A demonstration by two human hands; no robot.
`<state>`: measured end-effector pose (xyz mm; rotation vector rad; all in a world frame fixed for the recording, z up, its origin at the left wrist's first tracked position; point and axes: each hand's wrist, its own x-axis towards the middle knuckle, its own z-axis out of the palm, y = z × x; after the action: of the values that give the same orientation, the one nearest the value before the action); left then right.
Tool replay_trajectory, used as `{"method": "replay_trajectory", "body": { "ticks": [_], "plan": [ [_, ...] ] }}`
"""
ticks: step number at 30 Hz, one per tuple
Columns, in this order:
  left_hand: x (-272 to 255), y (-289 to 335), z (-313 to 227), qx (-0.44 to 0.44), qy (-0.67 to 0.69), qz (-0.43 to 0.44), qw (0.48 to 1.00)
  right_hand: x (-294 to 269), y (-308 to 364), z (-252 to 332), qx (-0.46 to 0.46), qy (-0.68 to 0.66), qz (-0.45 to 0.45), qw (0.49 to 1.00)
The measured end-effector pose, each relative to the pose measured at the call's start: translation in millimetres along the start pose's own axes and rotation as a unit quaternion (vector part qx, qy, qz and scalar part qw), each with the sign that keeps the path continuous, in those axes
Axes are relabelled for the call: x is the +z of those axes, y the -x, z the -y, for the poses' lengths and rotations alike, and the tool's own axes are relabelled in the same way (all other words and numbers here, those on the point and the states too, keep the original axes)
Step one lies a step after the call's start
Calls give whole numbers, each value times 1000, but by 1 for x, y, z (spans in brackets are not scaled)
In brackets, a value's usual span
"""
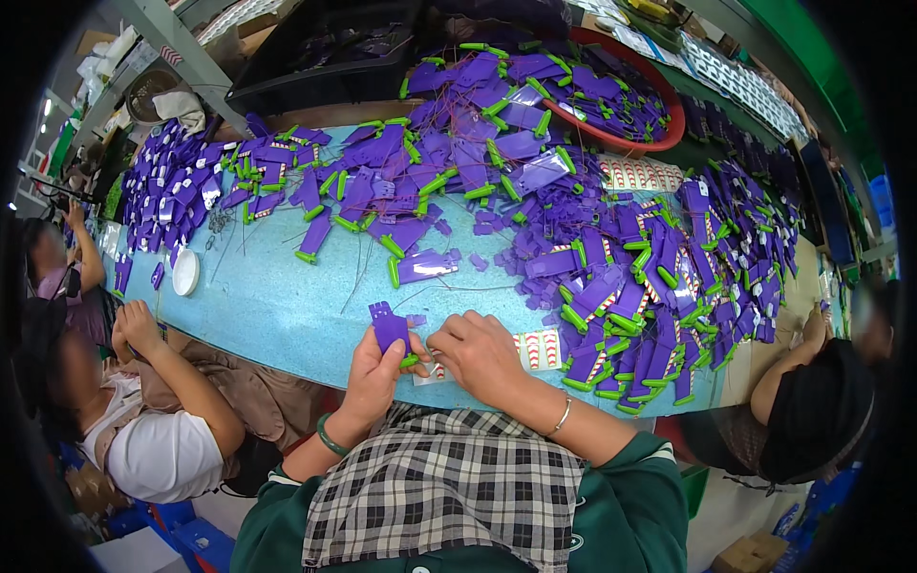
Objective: The person sits at a table and assembles small purple plastic components by hand. They pick up a purple piece, insert a green plastic pin, and place the finished unit on the table. The process is repeated continuously with a large pile of parts available.
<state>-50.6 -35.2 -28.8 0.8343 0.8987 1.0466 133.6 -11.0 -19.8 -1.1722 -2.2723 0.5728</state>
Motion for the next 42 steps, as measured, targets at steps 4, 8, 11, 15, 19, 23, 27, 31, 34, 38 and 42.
{"method": "replay_trajectory", "body": {
  "ticks": [4,8,11,15,19,23,27,31,34,38,42],
  "plan": [
    [-1,-8,7,4,11,-14,1000,4,0,-3,-1,-9,-28,1000],
    [-3,-12,9,0,28,-15,999,-2,-3,-8,13,-121,-41,992],
    [-3,-16,4,-14,54,-18,998,-13,-2,-16,140,-407,-16,902],
    [-5,-20,-18,-8,-52,1,999,-44,-8,-11,178,-404,13,897],
    [20,-21,-50,-7,-193,74,978,-67,-13,3,102,-221,-3,970],
    [29,-25,-48,-20,-184,84,979,-66,-14,12,67,-219,-136,964],
    [34,-27,-41,-22,-59,51,997,-65,-6,13,113,-314,-132,933],
    [34,-26,-34,-35,-31,82,996,-47,1,4,126,-393,-85,907],
    [46,-25,-37,-48,84,64,993,-40,1,1,165,-468,-112,861],
    [45,-25,-34,-94,141,90,981,-40,2,2,217,-479,-81,847],
    [47,-25,-33,-94,153,105,978,-36,3,0,220,-465,-95,852]
  ]
}}
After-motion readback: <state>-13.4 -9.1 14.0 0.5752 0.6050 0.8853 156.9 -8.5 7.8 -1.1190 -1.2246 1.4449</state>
